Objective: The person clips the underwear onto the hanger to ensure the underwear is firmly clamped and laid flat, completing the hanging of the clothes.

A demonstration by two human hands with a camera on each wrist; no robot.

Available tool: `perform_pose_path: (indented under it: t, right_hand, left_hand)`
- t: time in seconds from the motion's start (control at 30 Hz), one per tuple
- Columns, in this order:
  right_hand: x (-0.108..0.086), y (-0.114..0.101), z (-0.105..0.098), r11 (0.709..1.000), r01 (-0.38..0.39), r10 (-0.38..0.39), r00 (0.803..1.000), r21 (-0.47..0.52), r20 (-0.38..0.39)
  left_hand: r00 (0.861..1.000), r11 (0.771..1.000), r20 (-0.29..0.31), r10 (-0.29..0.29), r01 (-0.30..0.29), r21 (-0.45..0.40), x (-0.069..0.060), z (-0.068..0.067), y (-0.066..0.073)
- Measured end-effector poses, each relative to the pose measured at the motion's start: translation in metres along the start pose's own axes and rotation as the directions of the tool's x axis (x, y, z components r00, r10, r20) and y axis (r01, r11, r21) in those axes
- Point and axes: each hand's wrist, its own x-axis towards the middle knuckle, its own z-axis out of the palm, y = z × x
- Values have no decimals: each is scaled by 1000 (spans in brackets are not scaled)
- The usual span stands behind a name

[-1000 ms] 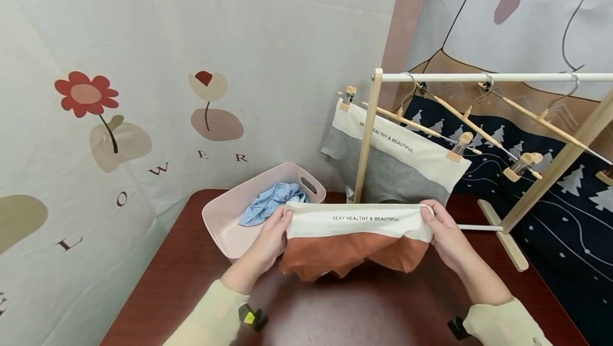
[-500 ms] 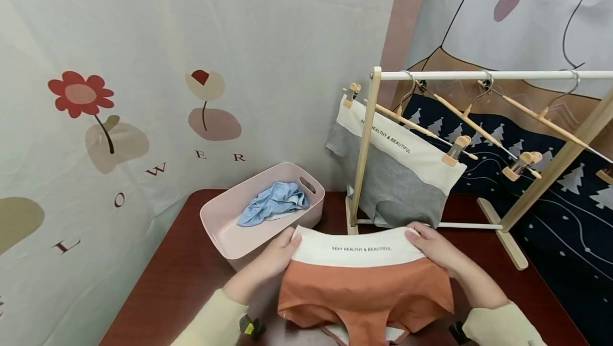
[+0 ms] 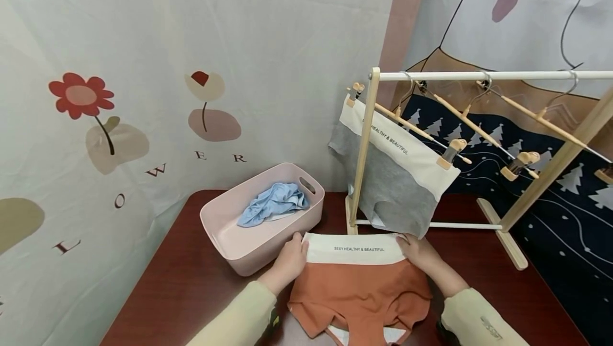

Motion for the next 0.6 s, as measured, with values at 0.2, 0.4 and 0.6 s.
perform_pose_path:
  t: [0.2, 0.4, 0.6]
  right_hand:
    - [0, -2, 4, 989, -55, 55, 998, -136, -3]
    - [-7, -19, 9, 943, 23, -34, 999, -332, -27]
    - [-25, -35, 19, 892, 138, -116, 990, -431, 76]
  left_hand:
    - [995, 996, -80, 61, -56, 67, 4, 5, -1]
    - [971, 963, -142, 191, -157, 218, -4, 5, 4]
    - [946, 886, 68, 317, -321, 336, -27, 12, 22]
